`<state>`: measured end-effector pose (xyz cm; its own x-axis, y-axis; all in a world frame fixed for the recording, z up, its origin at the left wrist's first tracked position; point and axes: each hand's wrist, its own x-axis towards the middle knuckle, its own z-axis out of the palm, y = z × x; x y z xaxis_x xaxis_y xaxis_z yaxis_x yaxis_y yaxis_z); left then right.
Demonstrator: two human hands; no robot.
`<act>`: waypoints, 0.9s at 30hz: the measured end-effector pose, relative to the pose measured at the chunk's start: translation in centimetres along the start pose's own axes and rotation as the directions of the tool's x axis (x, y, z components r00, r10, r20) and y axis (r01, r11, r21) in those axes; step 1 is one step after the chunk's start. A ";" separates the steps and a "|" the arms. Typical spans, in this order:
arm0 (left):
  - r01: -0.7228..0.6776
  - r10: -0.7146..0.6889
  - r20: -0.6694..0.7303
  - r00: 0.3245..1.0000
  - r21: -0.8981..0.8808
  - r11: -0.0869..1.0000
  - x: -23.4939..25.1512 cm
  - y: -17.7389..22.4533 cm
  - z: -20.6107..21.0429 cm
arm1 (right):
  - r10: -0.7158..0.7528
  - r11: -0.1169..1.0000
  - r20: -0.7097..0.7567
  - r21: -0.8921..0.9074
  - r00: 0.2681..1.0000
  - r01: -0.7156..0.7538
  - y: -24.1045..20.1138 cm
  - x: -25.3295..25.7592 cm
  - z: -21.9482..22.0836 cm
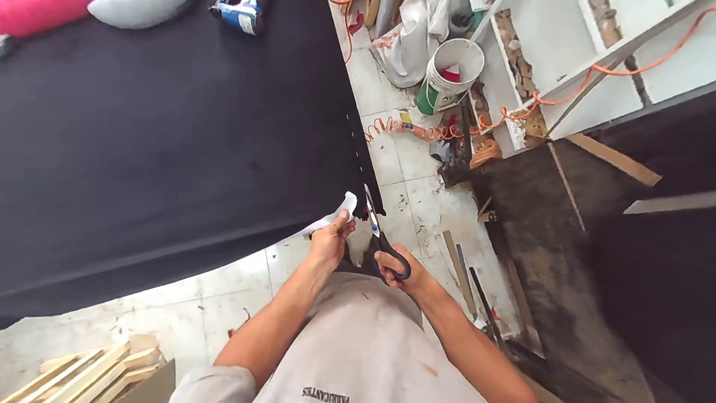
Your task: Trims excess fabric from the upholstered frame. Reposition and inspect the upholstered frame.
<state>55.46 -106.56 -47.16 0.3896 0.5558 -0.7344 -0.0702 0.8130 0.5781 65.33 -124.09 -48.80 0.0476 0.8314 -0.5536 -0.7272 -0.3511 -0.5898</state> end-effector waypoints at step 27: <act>-0.608 -0.396 0.756 0.522 0.655 0.450 -0.1 10.1 -5.1 | 0.094 0.993 0.090 0.058 0.991 -0.100 -6.0 -0.2 -1.3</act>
<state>50.00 -97.49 -43.09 0.9251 -0.1630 -0.3430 0.3330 -0.0859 0.9390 70.52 -122.69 -45.92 -0.0829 0.8299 -0.5518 -0.7669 -0.4067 -0.4964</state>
